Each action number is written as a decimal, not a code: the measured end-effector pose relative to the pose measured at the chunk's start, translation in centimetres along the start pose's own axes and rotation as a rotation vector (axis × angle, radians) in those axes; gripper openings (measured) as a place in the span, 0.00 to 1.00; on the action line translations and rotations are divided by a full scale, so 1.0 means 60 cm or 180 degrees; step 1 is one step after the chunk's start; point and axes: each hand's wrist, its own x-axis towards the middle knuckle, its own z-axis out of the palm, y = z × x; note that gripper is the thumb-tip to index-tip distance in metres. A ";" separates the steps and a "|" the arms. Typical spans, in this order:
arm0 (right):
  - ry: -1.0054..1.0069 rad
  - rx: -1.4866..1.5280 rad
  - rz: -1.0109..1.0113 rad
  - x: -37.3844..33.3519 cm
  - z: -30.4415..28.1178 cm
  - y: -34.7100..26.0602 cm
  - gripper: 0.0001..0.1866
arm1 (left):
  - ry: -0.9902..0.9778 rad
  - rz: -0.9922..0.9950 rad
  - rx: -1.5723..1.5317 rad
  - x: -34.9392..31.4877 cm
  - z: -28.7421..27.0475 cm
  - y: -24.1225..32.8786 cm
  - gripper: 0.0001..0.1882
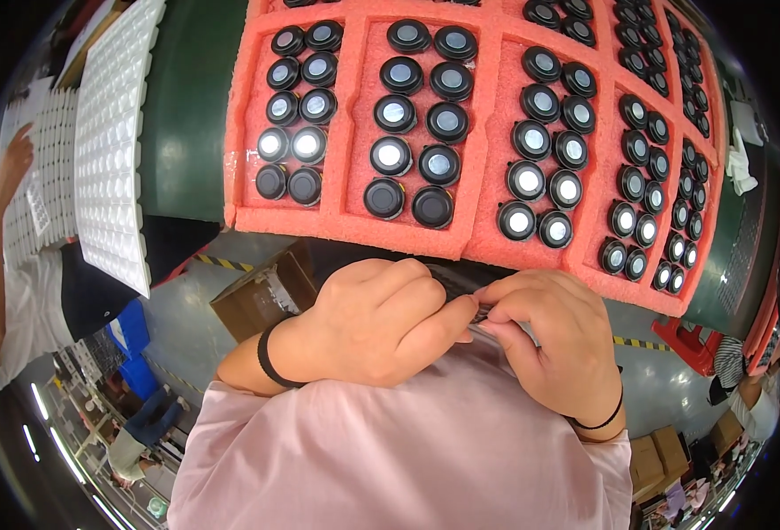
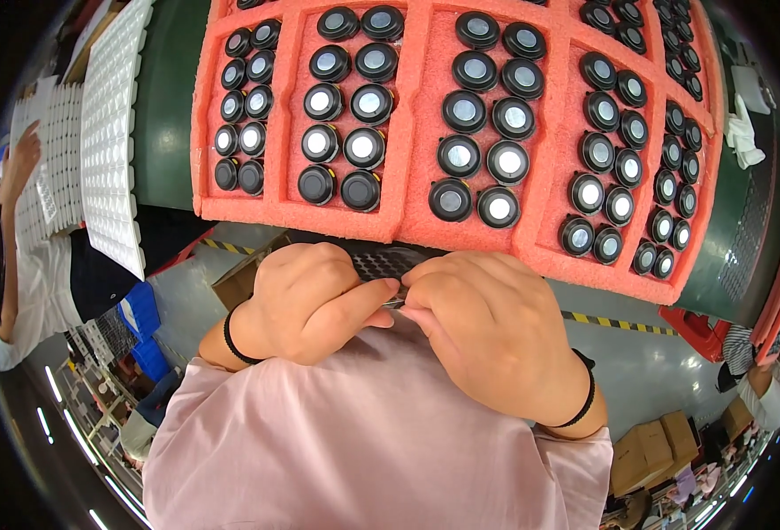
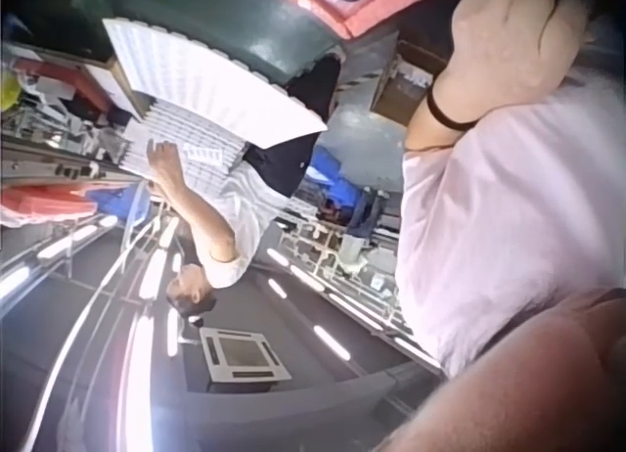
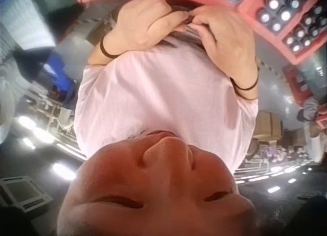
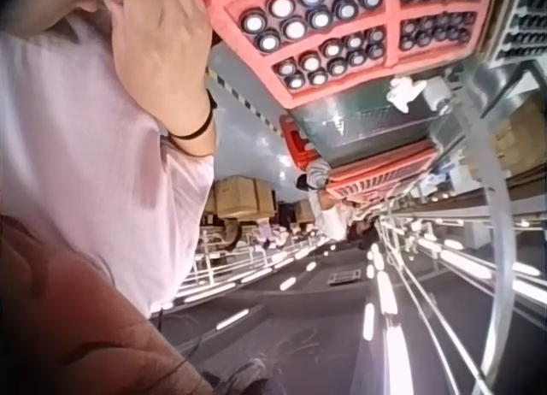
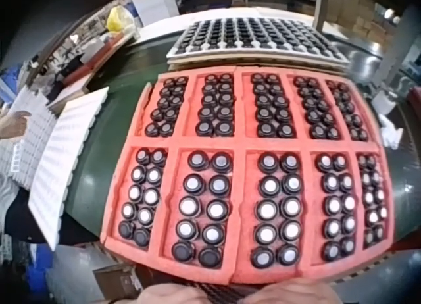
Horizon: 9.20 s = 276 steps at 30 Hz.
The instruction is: The person peels small black stickers from a plastic sheet and presses them onto the centers of round black components arranged in a foam tray. Each sticker is applied individually to a component before another is removed from the sheet.
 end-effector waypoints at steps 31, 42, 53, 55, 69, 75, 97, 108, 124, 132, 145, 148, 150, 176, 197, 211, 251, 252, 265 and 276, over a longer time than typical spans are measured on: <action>0.0551 -0.0416 0.0929 0.028 -0.037 0.020 0.08 | -0.0465 -0.0122 0.0138 0.017 0.009 -0.003 0.16; 0.0436 -0.0844 0.0807 0.045 -0.023 0.035 0.06 | -0.0793 -0.0077 0.0358 0.021 0.026 -0.005 0.15; 0.0530 -0.1004 0.0752 0.046 -0.015 0.036 0.07 | -0.0827 -0.0139 0.0390 0.020 0.026 -0.001 0.15; 0.0570 -0.1043 0.0754 0.045 -0.013 0.036 0.07 | -0.0830 -0.0143 0.0397 0.020 0.026 -0.001 0.15; 0.0993 -0.1318 0.0322 0.021 -0.018 0.031 0.10 | -0.0460 -0.0230 0.0055 0.022 0.021 -0.003 0.15; 0.0449 0.0049 0.0404 -0.013 -0.033 0.003 0.16 | 0.0056 -0.0279 -0.0023 0.023 0.023 0.000 0.14; 0.0386 -0.0151 0.0040 -0.017 -0.018 0.018 0.20 | 0.0254 -0.0016 0.0059 0.019 0.022 -0.001 0.16; 0.0439 -0.0248 0.0268 -0.012 -0.022 0.010 0.21 | 0.0329 -0.0004 0.0124 0.018 0.020 -0.003 0.17; 0.0487 0.0064 0.0360 -0.019 -0.057 0.013 0.16 | 0.0134 -0.0252 0.0011 0.019 0.018 -0.005 0.16; 0.0687 -0.0319 0.0820 0.008 -0.067 0.042 0.09 | -0.0095 0.0081 0.0069 0.047 0.041 0.007 0.14; 0.0504 -0.0902 0.0894 0.017 -0.058 0.052 0.07 | -0.0513 0.0246 0.0438 0.057 0.067 0.004 0.11; 0.0515 -0.0941 0.0883 0.018 -0.056 0.051 0.07 | -0.0526 0.0236 0.0452 0.056 0.067 0.006 0.11; 0.0513 -0.0961 0.0902 0.018 -0.055 0.050 0.07 | -0.0544 0.0217 0.0453 0.056 0.067 0.007 0.11; 0.0852 -0.0345 0.0596 -0.041 -0.062 0.024 0.13 | -0.0164 0.0101 -0.0299 0.061 0.050 0.000 0.15; 0.0917 -0.0387 0.0577 -0.108 -0.079 0.023 0.17 | -0.0693 0.0862 0.0251 0.136 0.062 0.014 0.18; 0.1092 -0.0653 0.0382 -0.123 -0.076 0.037 0.15 | -0.0746 0.0729 0.0015 0.150 0.070 0.024 0.20; 0.0893 -0.0703 0.1177 -0.065 -0.112 0.073 0.06 | -0.1241 0.0674 0.0002 0.137 0.096 0.025 0.14; 0.0894 -0.0702 0.1179 -0.065 -0.112 0.073 0.06 | -0.1230 0.0666 -0.0008 0.137 0.097 0.025 0.15; 0.0964 -0.0846 0.1110 -0.063 -0.105 0.074 0.06 | -0.1230 0.0620 -0.0015 0.137 0.097 0.026 0.15; 0.1283 -0.1357 0.0708 -0.072 -0.094 0.084 0.10 | -0.1217 0.0635 -0.0014 0.141 0.096 0.026 0.14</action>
